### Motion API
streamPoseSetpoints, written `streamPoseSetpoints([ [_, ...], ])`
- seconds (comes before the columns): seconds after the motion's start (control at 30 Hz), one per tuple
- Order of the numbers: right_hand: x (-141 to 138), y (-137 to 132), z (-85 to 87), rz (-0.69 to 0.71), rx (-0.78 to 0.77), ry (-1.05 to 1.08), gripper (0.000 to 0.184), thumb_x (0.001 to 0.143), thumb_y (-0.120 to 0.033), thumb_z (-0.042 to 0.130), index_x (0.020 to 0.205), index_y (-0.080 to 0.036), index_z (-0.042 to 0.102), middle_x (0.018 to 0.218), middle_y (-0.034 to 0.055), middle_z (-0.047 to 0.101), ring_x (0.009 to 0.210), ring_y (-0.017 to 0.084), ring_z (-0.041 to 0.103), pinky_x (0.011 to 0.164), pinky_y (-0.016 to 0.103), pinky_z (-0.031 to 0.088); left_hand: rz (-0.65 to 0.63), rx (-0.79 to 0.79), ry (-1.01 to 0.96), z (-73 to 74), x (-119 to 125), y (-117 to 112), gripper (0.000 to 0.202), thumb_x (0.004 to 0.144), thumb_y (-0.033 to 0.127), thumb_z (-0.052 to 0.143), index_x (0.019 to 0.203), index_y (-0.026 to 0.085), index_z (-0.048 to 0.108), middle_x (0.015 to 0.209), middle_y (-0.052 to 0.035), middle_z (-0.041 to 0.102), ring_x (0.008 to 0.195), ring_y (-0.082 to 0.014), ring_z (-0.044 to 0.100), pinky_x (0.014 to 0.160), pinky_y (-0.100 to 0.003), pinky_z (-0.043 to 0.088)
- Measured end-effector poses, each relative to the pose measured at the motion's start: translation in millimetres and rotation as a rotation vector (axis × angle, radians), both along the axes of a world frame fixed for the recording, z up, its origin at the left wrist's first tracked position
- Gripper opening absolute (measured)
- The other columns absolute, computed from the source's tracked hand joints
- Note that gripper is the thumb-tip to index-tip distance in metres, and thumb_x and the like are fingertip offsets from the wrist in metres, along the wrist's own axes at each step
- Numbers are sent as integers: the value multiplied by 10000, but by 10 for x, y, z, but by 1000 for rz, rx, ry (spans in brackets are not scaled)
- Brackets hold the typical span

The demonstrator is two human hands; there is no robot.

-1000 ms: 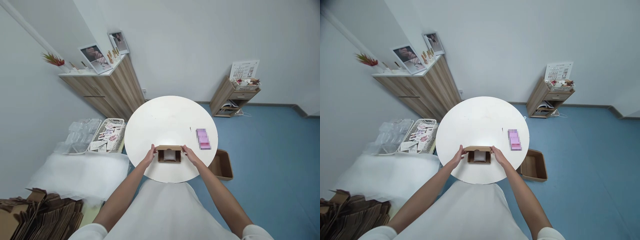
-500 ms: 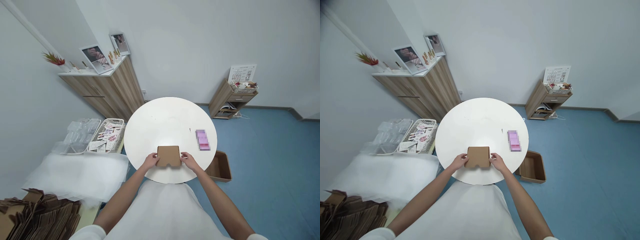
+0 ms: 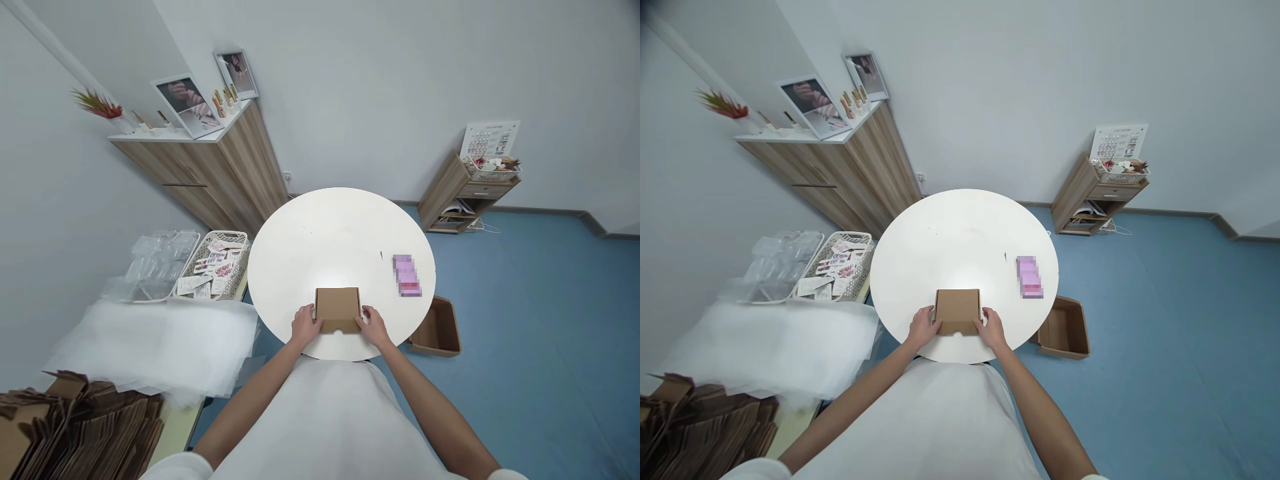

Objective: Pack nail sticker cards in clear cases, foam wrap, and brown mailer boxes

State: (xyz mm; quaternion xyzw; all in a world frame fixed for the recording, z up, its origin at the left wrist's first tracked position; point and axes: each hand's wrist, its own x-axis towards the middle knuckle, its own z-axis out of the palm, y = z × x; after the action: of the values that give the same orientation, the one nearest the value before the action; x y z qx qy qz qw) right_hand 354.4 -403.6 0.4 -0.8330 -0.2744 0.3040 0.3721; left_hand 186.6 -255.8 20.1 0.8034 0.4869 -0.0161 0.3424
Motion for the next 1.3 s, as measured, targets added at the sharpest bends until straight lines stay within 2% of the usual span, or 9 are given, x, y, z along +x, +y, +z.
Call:
streamPoseSetpoints([
  [0.1, -21, -42, 9, 28, 29, -27, 419, 692, -334, 521, 1082, -180, 509, 1083, 94, 547, 1033, 214, 500, 894, 362, 382, -19, 13, -36, -24, -53, -23, 476, 715, 309, 492, 1168, 175, 434, 1218, -109, 469, 1135, -258, 402, 899, -362, 323],
  [0.27, -19, -85, 79, 112, 85, 5, 477, 662, -343, 564, 1107, -190, 485, 1113, 81, 528, 1071, 217, 471, 917, 375, 360, -47, -99, -194, -9, -142, -28, 520, 651, 184, 532, 1164, 197, 449, 1197, -84, 497, 1115, -227, 438, 909, -330, 338],
  [0.43, 131, 6, 240, 137, 218, 116, 562, 713, -442, 517, 1211, -203, 414, 1145, 82, 496, 1052, 195, 481, 899, 349, 375, -23, -106, -403, 114, -73, 82, 628, 667, 350, 587, 1241, 198, 381, 1148, -96, 497, 995, -205, 501, 849, -322, 390],
  [0.5, 199, 61, 299, 143, 217, 116, 585, 722, -469, 503, 1239, -216, 395, 1127, 75, 496, 1042, 194, 479, 898, 352, 370, -2, -100, -412, 150, -18, 138, 667, 681, 407, 576, 1266, 188, 343, 1137, -101, 487, 913, -185, 529, 799, -315, 414],
  [0.6, 260, 145, 358, 153, 193, 79, 545, 770, -472, 431, 1252, -221, 389, 1052, 64, 514, 1002, 183, 488, 896, 350, 363, -24, -70, -401, 176, 63, 210, 527, 773, 409, 463, 1245, 192, 370, 1041, -79, 519, 779, -144, 544, 731, -299, 429],
  [0.77, 275, 263, 410, 111, 129, -24, 459, 834, -433, 302, 1194, -209, 478, 951, 66, 524, 957, 183, 498, 879, 331, 362, -37, 106, -312, 220, 151, 281, 364, 821, 299, 385, 1147, 169, 480, 924, -77, 513, 771, -155, 530, 711, -295, 422],
  [0.93, 301, 319, 447, 96, 103, -19, 406, 810, -424, 349, 1067, -216, 584, 890, 57, 580, 872, 192, 530, 810, 329, 391, -91, 212, -266, 280, 167, 303, 350, 791, 223, 422, 1130, 175, 493, 856, -64, 516, 747, -169, 519, 665, -289, 419],
  [1.07, 315, 325, 462, 43, 176, 53, 423, 769, -409, 415, 1127, -223, 544, 900, 33, 611, 828, 173, 541, 780, 321, 407, -95, 241, -292, 281, 157, 309, 411, 776, 219, 447, 1186, 190, 446, 862, -55, 529, 745, -169, 519, 678, -292, 421],
  [1.3, 287, 315, 504, 23, 197, 151, 444, 721, -376, 467, 1117, -189, 545, 717, 1, 588, 686, 141, 528, 708, 301, 416, -74, 205, -319, 278, 148, 334, 362, 751, 211, 469, 1110, 187, 509, 843, -39, 554, 695, -150, 512, 700, -299, 429],
])
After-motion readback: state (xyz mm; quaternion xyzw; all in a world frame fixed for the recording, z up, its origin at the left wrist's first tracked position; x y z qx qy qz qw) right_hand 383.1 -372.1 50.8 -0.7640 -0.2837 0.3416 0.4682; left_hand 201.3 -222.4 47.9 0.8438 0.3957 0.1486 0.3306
